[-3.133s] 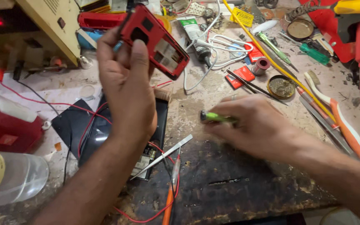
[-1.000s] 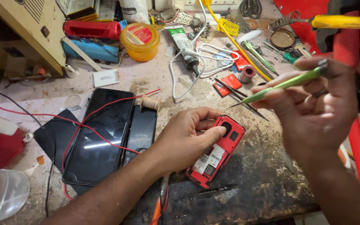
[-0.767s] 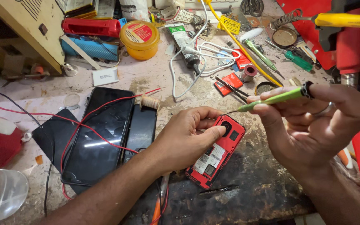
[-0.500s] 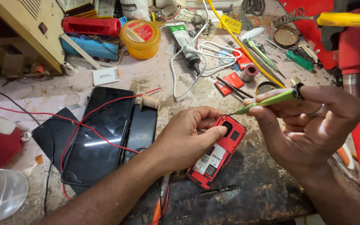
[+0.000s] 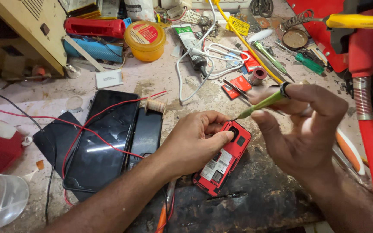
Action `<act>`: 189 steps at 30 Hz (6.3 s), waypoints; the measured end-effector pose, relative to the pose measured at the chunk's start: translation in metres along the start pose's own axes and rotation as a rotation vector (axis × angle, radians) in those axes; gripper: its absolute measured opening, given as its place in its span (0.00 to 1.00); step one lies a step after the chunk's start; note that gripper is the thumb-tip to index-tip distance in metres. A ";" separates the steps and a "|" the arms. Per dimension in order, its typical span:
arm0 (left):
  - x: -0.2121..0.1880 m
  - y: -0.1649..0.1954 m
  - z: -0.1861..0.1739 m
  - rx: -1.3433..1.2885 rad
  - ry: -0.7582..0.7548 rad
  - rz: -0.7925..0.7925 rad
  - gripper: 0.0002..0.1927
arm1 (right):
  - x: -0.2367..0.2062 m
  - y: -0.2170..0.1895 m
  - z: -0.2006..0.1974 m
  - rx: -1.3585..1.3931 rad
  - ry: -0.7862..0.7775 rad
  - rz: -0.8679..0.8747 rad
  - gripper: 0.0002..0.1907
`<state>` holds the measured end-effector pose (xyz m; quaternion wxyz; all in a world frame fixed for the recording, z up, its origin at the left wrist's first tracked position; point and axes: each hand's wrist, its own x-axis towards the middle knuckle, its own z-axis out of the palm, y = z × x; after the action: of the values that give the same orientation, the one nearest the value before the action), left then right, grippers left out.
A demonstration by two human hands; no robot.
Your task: The person disassembles a mobile phone, removes the motherboard and camera module, and then reassembles the phone by placing the motherboard back into the red chassis and attaching the black back cover. The person uses a green-handled screwdriver and tweezers to manipulate small components and connectors.
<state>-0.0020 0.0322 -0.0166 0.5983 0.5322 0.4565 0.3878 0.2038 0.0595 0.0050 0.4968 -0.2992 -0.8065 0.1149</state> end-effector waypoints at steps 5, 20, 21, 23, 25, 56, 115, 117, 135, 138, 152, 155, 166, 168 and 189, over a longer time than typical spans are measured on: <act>0.001 -0.001 0.000 -0.004 0.011 -0.020 0.14 | 0.005 -0.001 0.005 0.166 -0.009 -0.021 0.36; 0.013 -0.011 -0.005 -0.171 -0.097 -0.089 0.15 | 0.002 0.008 0.006 0.165 -0.030 0.112 0.41; 0.014 -0.012 -0.005 -0.169 -0.097 -0.094 0.15 | 0.001 0.009 0.006 0.196 -0.066 0.092 0.38; 0.014 -0.013 -0.005 -0.170 -0.094 -0.106 0.15 | -0.001 0.010 0.006 0.262 -0.143 0.055 0.33; 0.014 -0.013 -0.004 -0.167 -0.075 -0.119 0.15 | 0.000 0.012 0.006 0.236 -0.107 0.094 0.37; 0.016 -0.016 0.001 -0.067 0.017 -0.079 0.12 | -0.014 0.019 0.019 0.332 -0.106 0.063 0.35; 0.003 -0.001 -0.017 -0.116 0.174 0.355 0.14 | 0.000 0.031 0.022 0.745 -0.295 0.775 0.08; 0.000 0.002 -0.020 0.016 0.166 0.307 0.13 | -0.004 0.026 0.021 0.597 -0.306 0.692 0.07; -0.004 0.006 -0.032 0.054 0.218 0.358 0.19 | -0.001 0.004 0.021 0.375 -0.243 0.551 0.12; -0.001 0.006 -0.023 -0.171 0.301 0.350 0.28 | -0.002 0.000 0.020 0.100 -0.121 0.414 0.11; -0.002 0.029 -0.093 -0.539 0.508 0.667 0.26 | 0.008 -0.011 0.020 -0.191 -0.258 0.121 0.13; -0.002 0.025 -0.104 -0.535 0.581 0.631 0.30 | 0.008 -0.013 0.030 -0.154 -0.500 -0.038 0.16; 0.002 0.024 -0.103 -0.540 0.473 0.546 0.31 | 0.022 -0.046 0.072 -0.161 -0.547 0.006 0.10; 0.005 0.023 -0.099 -0.531 0.451 0.494 0.25 | 0.020 -0.062 0.084 -0.069 -0.682 0.070 0.15; 0.009 0.015 -0.088 -0.541 0.321 0.502 0.17 | 0.021 -0.108 0.118 -0.277 -0.717 -0.045 0.35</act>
<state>-0.0832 0.0675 -0.0039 0.5246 0.3831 0.2810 0.7064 0.0545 -0.0004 0.0153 0.1404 -0.2866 -0.9433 0.0910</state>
